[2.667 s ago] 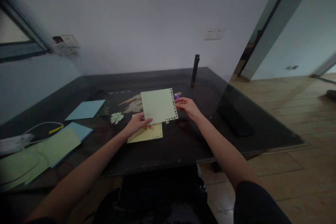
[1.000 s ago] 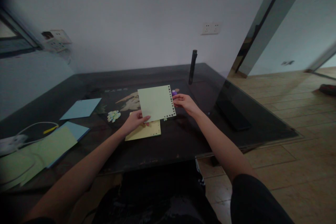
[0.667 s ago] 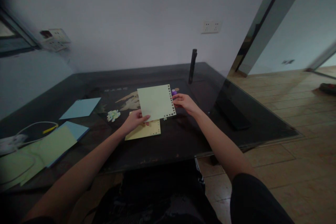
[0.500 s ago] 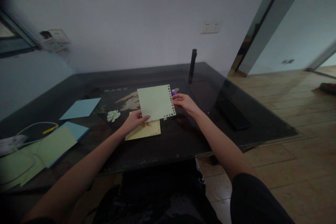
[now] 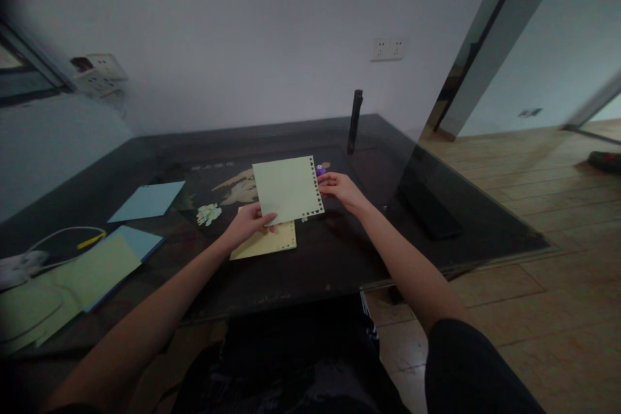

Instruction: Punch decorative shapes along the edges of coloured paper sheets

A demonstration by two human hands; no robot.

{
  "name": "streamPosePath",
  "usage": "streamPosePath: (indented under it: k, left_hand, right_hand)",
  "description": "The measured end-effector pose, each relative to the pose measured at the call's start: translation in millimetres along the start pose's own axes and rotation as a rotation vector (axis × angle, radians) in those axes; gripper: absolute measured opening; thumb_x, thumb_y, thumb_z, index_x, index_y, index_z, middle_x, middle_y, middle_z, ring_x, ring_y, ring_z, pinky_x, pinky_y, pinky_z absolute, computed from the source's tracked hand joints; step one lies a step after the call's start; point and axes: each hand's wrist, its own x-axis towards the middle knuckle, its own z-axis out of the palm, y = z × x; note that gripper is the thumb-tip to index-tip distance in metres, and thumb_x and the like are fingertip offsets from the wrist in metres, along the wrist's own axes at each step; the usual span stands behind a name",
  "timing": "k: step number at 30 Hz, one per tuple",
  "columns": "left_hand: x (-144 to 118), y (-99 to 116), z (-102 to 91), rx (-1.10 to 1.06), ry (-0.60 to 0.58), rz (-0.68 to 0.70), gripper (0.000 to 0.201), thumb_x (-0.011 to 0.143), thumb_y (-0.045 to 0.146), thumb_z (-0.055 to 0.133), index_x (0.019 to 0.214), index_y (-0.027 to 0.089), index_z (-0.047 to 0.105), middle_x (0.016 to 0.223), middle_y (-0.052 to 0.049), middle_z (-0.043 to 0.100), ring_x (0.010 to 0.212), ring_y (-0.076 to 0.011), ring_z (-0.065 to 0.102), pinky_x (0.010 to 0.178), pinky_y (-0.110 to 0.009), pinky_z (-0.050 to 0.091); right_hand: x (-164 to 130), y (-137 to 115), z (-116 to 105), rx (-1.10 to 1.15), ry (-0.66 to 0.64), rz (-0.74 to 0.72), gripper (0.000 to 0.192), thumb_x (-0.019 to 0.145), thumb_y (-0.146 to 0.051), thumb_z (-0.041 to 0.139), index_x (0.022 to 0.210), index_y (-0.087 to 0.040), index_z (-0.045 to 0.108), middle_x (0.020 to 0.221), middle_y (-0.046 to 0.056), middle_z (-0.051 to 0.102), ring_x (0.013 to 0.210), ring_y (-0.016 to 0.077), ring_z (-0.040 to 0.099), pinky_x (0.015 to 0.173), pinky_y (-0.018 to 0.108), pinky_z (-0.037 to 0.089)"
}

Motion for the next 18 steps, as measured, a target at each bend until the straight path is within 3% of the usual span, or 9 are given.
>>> streamPosePath:
  k: [18]
  left_hand:
    - [3.4, -4.8, -0.9, 0.039, 0.001, 0.03, 0.034, 0.077, 0.036, 0.062, 0.097, 0.009, 0.061, 0.076, -0.008, 0.07, 0.058, -0.0141, 0.066, 0.051, -0.021, 0.048]
  right_hand:
    - [1.3, 1.9, -2.5, 0.001, -0.013, -0.021, 0.023, 0.065, -0.015, 0.072, 0.085, -0.018, 0.062, 0.073, 0.0, 0.065, 0.066, 0.0116, 0.059, 0.071, 0.03, 0.049]
